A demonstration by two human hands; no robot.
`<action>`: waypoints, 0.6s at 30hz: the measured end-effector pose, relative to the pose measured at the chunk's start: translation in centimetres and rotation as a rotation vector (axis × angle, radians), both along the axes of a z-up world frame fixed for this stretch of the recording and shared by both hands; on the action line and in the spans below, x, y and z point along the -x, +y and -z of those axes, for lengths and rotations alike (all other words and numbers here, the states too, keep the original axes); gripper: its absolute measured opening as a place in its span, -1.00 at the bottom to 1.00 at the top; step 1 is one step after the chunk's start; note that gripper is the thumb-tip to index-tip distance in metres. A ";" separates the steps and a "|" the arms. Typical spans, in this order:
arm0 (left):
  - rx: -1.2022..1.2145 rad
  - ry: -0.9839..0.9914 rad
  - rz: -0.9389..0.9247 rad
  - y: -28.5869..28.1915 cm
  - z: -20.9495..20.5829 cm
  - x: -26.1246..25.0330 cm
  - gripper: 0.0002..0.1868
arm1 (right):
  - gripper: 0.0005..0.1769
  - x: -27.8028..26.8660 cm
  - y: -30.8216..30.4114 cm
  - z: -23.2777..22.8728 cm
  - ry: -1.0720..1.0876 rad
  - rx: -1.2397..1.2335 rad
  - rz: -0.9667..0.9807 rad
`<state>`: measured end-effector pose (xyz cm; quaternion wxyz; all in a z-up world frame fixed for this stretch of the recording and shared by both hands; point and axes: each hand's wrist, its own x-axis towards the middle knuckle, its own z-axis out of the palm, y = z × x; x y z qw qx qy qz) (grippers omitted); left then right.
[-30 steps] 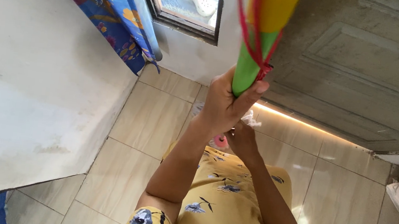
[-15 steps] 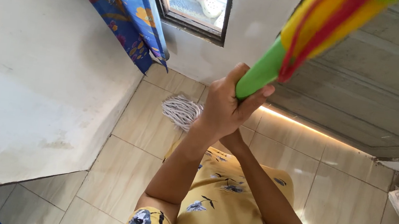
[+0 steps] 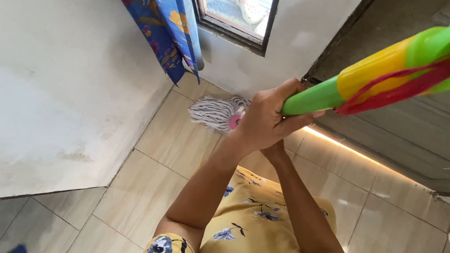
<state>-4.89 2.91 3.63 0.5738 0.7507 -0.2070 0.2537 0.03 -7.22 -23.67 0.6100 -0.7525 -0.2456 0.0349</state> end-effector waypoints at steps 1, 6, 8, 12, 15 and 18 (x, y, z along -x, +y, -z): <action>0.001 0.001 -0.001 0.0 0.0 0.0 -0.69 | -0.39 0.1 -0.1 -1.7 0.001 0.001 -0.001; 0.037 0.028 0.074 -0.2 0.6 -0.3 -0.67 | -0.53 -1.1 -3.3 -2.7 -0.172 0.209 0.052; 0.084 0.023 0.101 -0.6 -0.5 -0.2 -0.66 | -0.52 -1.1 -5.4 -2.8 -0.150 0.276 0.080; 0.102 0.076 0.030 -1.7 1.1 -1.6 -0.70 | -0.44 -0.8 -8.3 -4.2 -0.072 0.524 0.172; 0.241 0.198 0.167 -2.1 3.7 -2.9 -0.75 | -0.38 -0.3 -9.4 -8.0 0.026 0.535 0.218; 0.223 0.132 0.199 -3.3 5.9 -3.2 -0.69 | -0.48 -0.2 -11.8 -6.0 0.064 0.741 0.226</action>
